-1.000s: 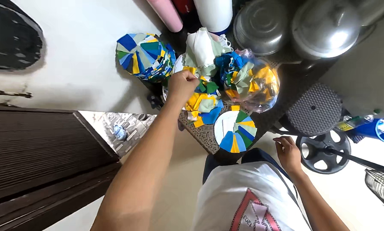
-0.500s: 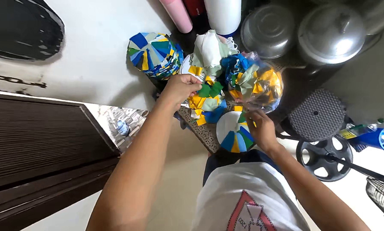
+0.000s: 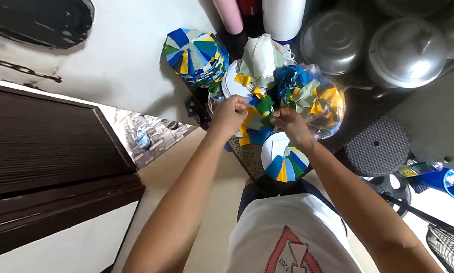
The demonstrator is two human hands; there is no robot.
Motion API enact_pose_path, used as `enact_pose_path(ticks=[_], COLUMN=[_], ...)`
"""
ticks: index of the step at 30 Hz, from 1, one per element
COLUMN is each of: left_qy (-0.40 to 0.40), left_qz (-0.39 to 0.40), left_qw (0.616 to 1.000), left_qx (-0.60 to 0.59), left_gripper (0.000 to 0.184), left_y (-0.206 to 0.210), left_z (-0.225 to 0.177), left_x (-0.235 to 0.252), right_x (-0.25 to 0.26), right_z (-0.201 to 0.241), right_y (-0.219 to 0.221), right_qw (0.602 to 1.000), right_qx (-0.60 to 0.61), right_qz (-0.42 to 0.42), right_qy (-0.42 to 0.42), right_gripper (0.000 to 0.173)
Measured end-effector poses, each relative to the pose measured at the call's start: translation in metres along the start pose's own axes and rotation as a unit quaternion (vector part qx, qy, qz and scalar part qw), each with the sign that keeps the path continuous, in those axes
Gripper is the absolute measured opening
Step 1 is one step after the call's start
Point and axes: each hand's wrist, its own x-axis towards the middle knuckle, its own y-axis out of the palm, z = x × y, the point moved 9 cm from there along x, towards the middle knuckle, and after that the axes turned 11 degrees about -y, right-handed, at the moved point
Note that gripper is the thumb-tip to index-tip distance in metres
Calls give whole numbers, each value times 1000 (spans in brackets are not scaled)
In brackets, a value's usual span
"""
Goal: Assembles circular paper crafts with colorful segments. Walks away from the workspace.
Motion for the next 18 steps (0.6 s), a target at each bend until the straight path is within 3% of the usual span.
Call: enact_pose_path(ticks=[2,4,7,11,13,15,18], left_qy=[-41,-93,-172,-210,-223,-243,-248], left_qz=[22,70,151,227,251,249,233], left_qw=[999,992,944,839,765,690,646], left_qx=[1,-57,-238,-448,-549,-634,-683], left_gripper=[27,28,40,62,74,80,73], left_y=[18,45,86,118,126,128,125], left_z=[18,36,55,53,48,43,45], left_x=[-4,-15,-36,-55,-61,-67,-75], right_x=[5,6,7,2,-13,-37,-75], right_z=[11,25,44,58,66,71,64], right_y=[-4,-2,7,14,22,29,34], right_qw=[979,922,833,802,800,770,705], right_qx=[-200,-377,-519,-528,-499,-485,-489], right_qz=[42,81,91,65,68,80,96], right_qy=[-11,-30,-169,-273,-326,-407,-504], right_gripper=[18,22,18,12,12,14,15])
